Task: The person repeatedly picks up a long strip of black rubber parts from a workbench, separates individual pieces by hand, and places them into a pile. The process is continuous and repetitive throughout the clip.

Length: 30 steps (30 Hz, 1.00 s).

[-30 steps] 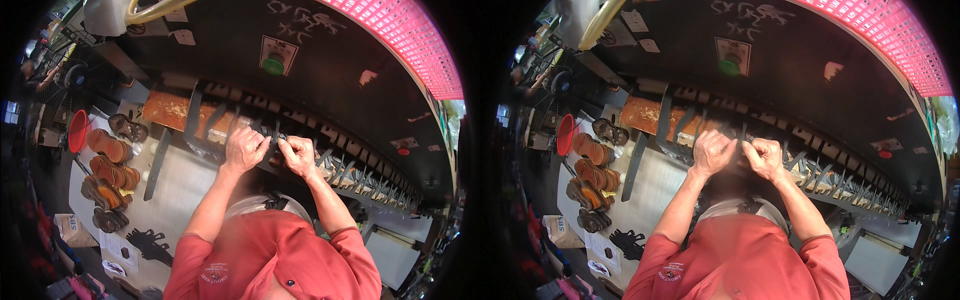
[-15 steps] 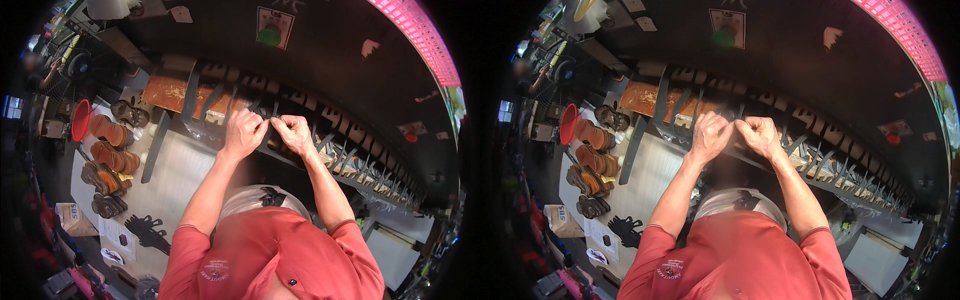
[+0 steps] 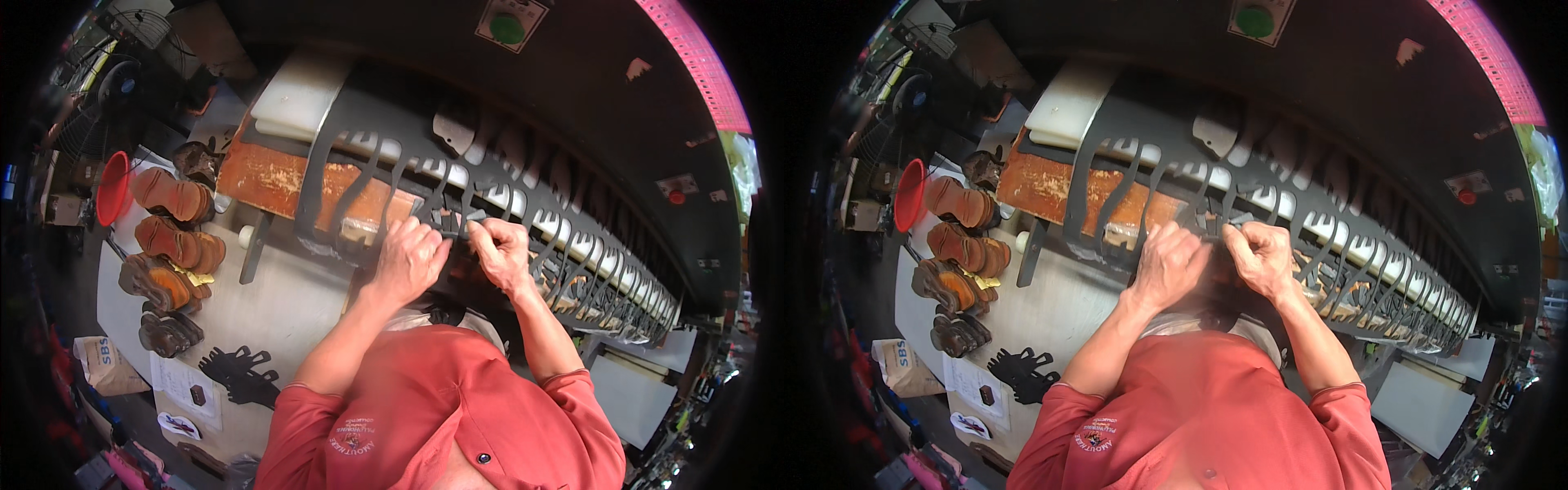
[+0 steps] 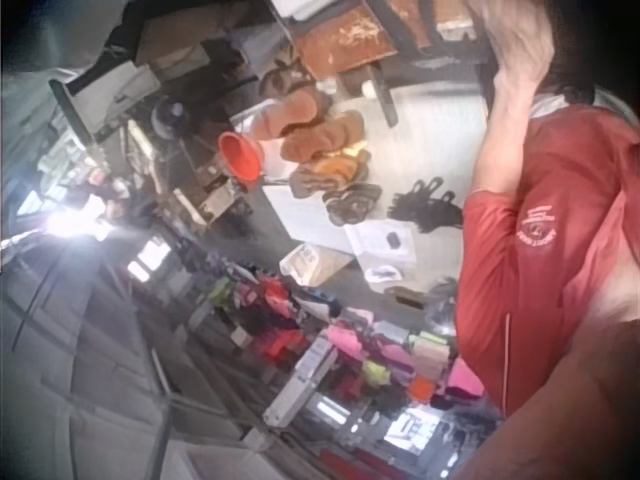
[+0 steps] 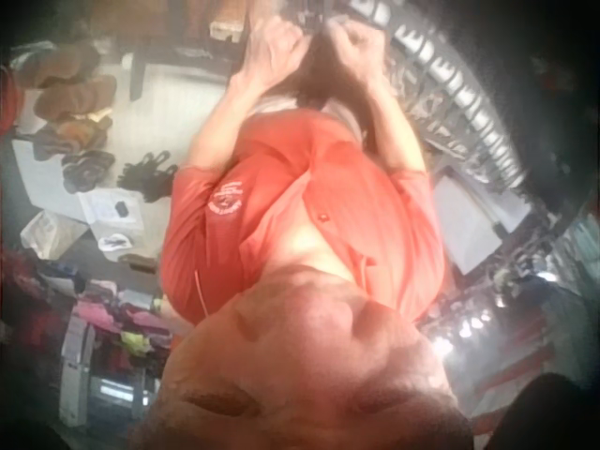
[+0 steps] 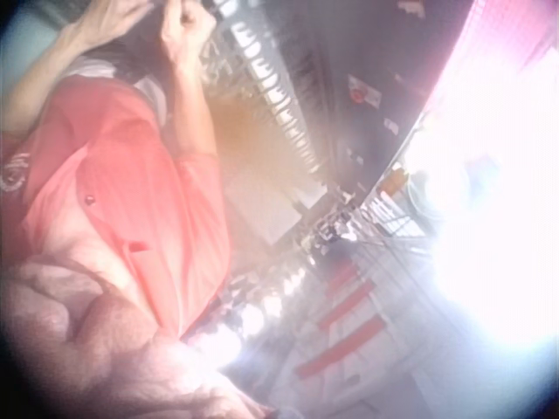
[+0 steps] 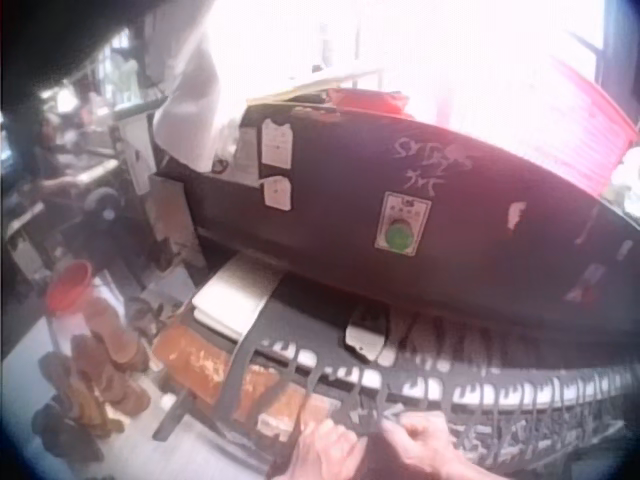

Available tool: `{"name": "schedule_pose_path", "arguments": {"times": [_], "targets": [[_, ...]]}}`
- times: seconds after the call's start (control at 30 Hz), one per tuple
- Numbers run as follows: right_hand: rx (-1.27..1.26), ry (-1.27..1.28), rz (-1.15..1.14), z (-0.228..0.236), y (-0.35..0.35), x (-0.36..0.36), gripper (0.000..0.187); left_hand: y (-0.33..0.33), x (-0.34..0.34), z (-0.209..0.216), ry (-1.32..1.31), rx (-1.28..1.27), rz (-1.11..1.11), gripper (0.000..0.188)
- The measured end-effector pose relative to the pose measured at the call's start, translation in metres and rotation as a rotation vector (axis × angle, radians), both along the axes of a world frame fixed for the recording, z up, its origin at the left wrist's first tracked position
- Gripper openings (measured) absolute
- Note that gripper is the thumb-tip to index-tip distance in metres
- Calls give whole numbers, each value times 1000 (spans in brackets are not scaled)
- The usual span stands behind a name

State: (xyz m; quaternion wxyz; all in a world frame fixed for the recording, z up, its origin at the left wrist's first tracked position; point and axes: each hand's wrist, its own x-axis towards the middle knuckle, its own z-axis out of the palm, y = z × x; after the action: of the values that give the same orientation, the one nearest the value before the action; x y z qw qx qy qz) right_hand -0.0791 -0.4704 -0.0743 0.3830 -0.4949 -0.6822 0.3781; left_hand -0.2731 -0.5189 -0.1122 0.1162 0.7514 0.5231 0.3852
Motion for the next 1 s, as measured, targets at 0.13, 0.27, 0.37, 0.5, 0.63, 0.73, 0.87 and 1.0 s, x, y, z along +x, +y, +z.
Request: {"name": "schedule_pose_path", "arguments": {"times": [0.13,0.27,0.37,0.5,0.63,0.73,0.87,1.0], "targets": [[390,-164,-32,23,57,-17,20,-1,-20,45,27,-281,-195,15],[374,-255,28,14,104,-78,67,31,-68,81,-174,-411,-98,13],[425,-377,2,-1,109,-106,74,94,-94,69,-117,-79,45,25],[312,-338,-64,-12,99,-105,65,127,-85,39,141,-56,146,35],[131,-90,-78,2,101,-93,58,125,-83,26,211,-4,160,37],[-101,228,-136,32,117,-69,61,123,-85,23,204,-14,150,37],[-603,1136,-48,80,151,-4,64,125,-86,21,197,-9,146,36],[-449,1110,-26,78,135,5,72,123,-81,39,184,-98,124,46]]}}
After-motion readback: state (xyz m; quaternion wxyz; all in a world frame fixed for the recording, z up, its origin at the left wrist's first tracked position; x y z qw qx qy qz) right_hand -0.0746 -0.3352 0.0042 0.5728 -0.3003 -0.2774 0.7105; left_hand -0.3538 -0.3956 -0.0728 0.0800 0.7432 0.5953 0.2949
